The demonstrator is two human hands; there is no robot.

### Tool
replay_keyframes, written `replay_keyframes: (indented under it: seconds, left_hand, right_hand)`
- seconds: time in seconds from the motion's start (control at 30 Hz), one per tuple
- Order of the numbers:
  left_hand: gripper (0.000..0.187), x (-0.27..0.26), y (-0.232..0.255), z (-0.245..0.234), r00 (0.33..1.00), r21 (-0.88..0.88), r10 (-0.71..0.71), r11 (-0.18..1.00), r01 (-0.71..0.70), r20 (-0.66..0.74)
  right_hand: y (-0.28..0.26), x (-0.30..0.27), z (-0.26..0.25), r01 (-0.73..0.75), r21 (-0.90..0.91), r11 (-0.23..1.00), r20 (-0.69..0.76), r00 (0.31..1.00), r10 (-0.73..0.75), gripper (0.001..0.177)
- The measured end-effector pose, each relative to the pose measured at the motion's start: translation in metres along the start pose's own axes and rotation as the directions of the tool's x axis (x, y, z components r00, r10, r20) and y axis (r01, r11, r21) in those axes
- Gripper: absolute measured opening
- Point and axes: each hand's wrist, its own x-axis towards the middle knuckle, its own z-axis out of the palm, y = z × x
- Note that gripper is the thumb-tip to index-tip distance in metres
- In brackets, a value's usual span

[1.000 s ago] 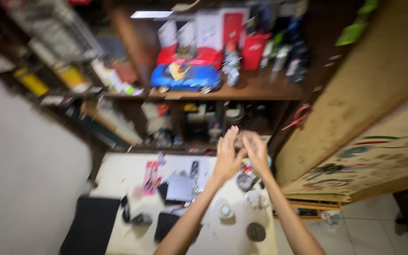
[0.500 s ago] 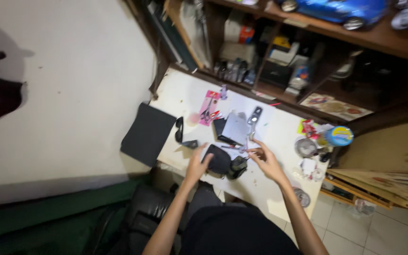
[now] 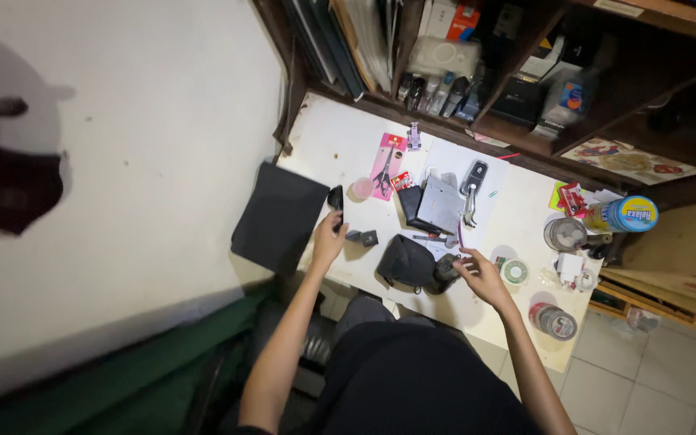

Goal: The person repeatedly picks up various small items from a cluttered table and places them onto a wooden shelf. They handle objects such as bottles, a small bag, and packaged goods, moving them one by one from the table to the shelf.

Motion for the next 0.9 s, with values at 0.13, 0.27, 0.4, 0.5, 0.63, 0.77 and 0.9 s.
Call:
replay_keyframes:
  seconds: [0.13,0.27,0.4,0.5,0.63,0.77,0.9]
  left_hand:
    - [0.049,0.071,-0.002,0.022,0.979,0.222,0.111,0.964,-0.148,0.169]
    - [0.071,0.122,0.001,0.061,0.921,0.462,0.006,0.864,-0.2,0.388]
    - [0.08,0.141,-0.018,0.099,0.864,0.588,-0.005,0.734,-0.339,0.504]
    - [0.067,0.141,-0.039,0.112,0.846,0.628,-0.076,0.706,-0.327,0.527]
    - [0.053,0.137,-0.05,0.107,0.827,0.638,-0.014,0.643,-0.424,0.562]
    - [0.048,0.142,-0.022,0.09,0.866,0.397,0.202,0.825,-0.402,0.457]
    - [0.054,0.142,0.042,0.079,0.887,0.018,0.211,0.971,-0.24,0.41]
  right_hand:
    - [-0.002,-0.007,0.006,-0.048,-0.016,0.999,-0.072,0.996,0.047,0.043]
    - [-0.009,-0.014,0.009,-0.103,0.005,0.995,-0.157,0.982,0.103,0.042]
    - [-0.01,-0.03,0.007,-0.152,0.016,0.988,-0.226,0.962,0.152,0.043]
    - [-0.008,-0.044,0.001,-0.207,0.02,0.978,-0.267,0.942,0.205,0.044]
    - [0.002,-0.058,-0.008,-0.306,0.036,0.951,-0.298,0.906,0.302,0.046]
    - [0.015,-0.062,-0.015,-0.275,0.064,0.959,-0.32,0.905,0.281,0.046]
    - [0.014,-0.042,-0.016,-0.163,0.158,0.974,-0.343,0.916,0.209,0.044]
